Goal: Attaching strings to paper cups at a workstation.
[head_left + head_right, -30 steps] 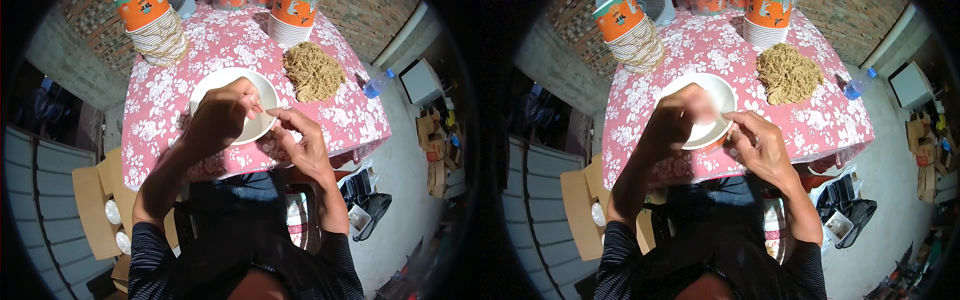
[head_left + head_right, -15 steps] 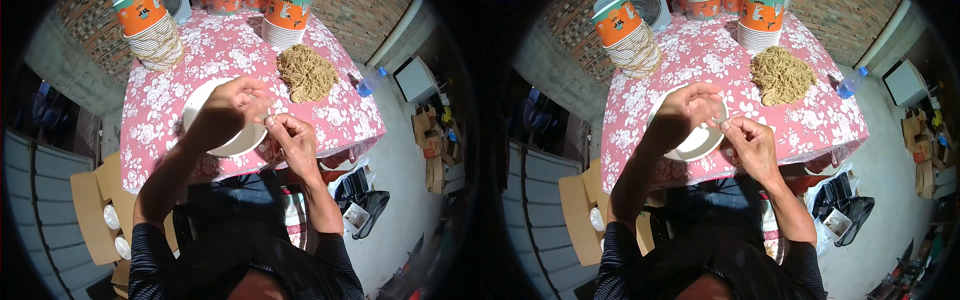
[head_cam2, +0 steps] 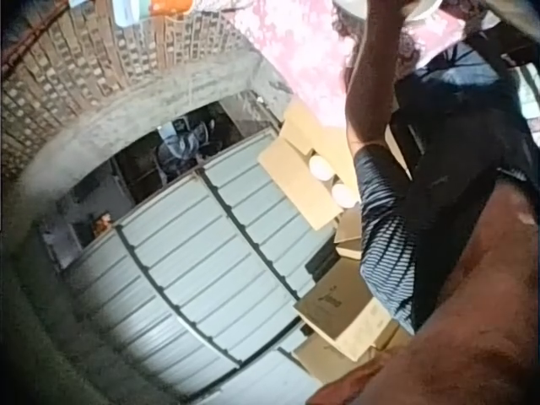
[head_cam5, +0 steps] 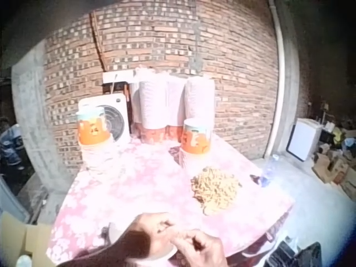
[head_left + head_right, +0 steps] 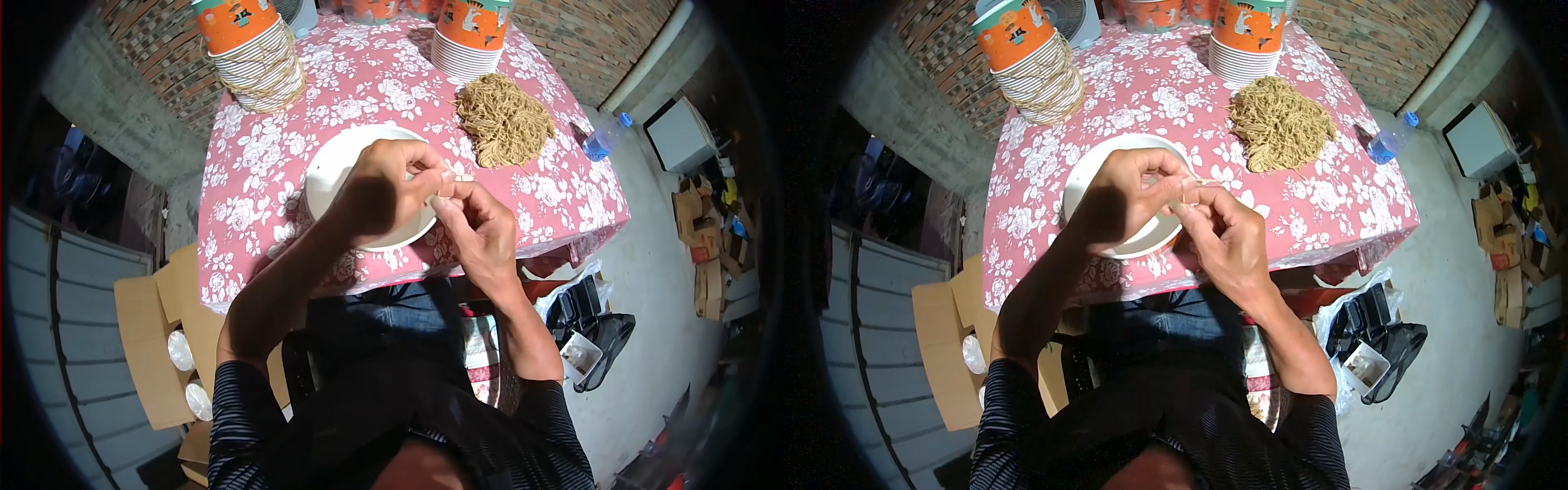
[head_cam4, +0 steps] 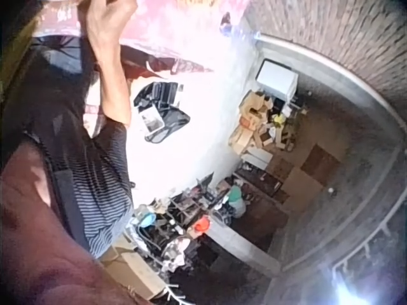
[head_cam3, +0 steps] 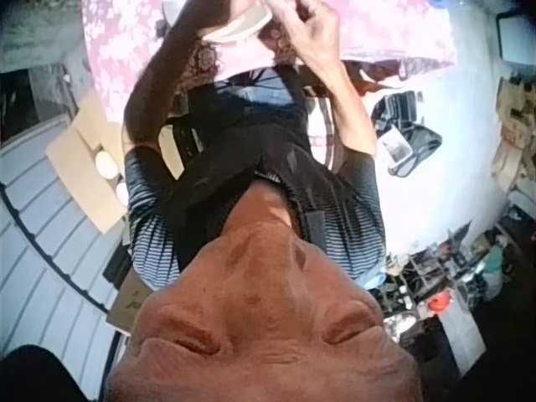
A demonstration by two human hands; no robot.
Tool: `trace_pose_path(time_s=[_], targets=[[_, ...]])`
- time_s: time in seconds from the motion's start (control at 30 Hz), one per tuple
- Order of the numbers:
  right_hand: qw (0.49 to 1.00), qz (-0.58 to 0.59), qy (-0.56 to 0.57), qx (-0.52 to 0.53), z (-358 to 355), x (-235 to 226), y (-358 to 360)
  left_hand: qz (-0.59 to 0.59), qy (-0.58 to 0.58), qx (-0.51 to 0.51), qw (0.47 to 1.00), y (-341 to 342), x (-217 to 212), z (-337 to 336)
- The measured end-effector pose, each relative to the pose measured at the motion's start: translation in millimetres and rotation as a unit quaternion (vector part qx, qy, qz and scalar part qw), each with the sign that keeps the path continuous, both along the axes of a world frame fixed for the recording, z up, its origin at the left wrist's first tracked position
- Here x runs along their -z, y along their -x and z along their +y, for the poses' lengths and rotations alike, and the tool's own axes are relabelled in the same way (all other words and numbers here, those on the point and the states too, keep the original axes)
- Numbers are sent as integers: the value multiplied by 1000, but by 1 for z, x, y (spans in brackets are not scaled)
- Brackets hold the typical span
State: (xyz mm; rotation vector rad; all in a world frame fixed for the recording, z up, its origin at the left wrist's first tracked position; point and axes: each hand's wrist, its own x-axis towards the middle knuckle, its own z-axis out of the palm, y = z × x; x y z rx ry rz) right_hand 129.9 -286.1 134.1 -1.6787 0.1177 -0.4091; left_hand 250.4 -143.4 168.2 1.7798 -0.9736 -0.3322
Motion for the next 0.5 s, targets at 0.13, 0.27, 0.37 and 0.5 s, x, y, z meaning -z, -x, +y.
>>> trace_pose_path(time_s=[0.13, 0.27, 0.37, 0.5], targets=[[999, -2, -16, -46, -17, -4, 18, 230, 26, 96, 968, -10, -9, -3], [992, -21, 75, -102, -44, -30, 30, 229, -54, 160, 959, -15, -16, -13], [958, -112, 247, -98, -63, -53, 24, 168, -67, 197, 964, -17, -2, -21], [935, -127, 309, -117, -90, -52, 11, 133, -136, 218, 957, -9, -17, -33]])
